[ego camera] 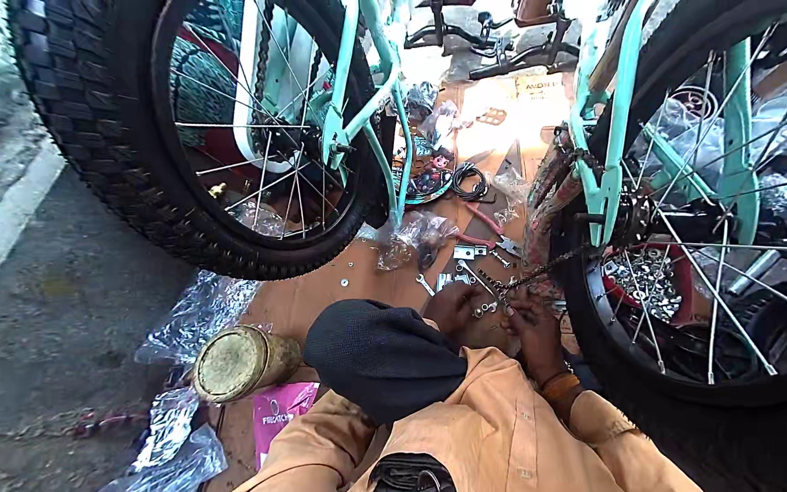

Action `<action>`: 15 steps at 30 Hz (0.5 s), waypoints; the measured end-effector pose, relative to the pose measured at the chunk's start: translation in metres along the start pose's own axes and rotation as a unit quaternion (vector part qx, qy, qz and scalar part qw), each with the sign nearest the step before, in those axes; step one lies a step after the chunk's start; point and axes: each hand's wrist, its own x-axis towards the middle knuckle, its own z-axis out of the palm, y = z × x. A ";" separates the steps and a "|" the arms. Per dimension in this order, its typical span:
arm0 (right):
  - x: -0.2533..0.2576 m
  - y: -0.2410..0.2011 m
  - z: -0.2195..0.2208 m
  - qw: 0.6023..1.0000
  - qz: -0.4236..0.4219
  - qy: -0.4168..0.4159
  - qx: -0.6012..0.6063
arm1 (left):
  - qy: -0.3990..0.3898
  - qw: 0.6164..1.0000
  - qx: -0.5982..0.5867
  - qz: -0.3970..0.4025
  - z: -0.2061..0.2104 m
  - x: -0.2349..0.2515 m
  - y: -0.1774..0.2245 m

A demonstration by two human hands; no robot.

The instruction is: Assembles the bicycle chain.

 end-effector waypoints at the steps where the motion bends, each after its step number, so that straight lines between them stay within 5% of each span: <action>1: 0.000 -0.002 0.000 1.000 0.002 -0.006 -0.006 | 0.008 1.000 -0.005 -0.009 -0.001 0.001 0.001; 4: 0.001 -0.002 0.001 1.000 0.007 -0.015 0.000 | 0.002 1.000 -0.013 -0.017 -0.008 0.008 0.007; 10: 0.003 -0.002 0.004 1.000 -0.008 -0.014 0.017 | -0.110 0.978 -0.103 0.146 -0.014 0.034 0.018; 15: 0.003 -0.018 0.011 0.997 -0.069 0.017 -0.004 | -0.066 0.980 -0.175 0.065 -0.037 0.054 0.029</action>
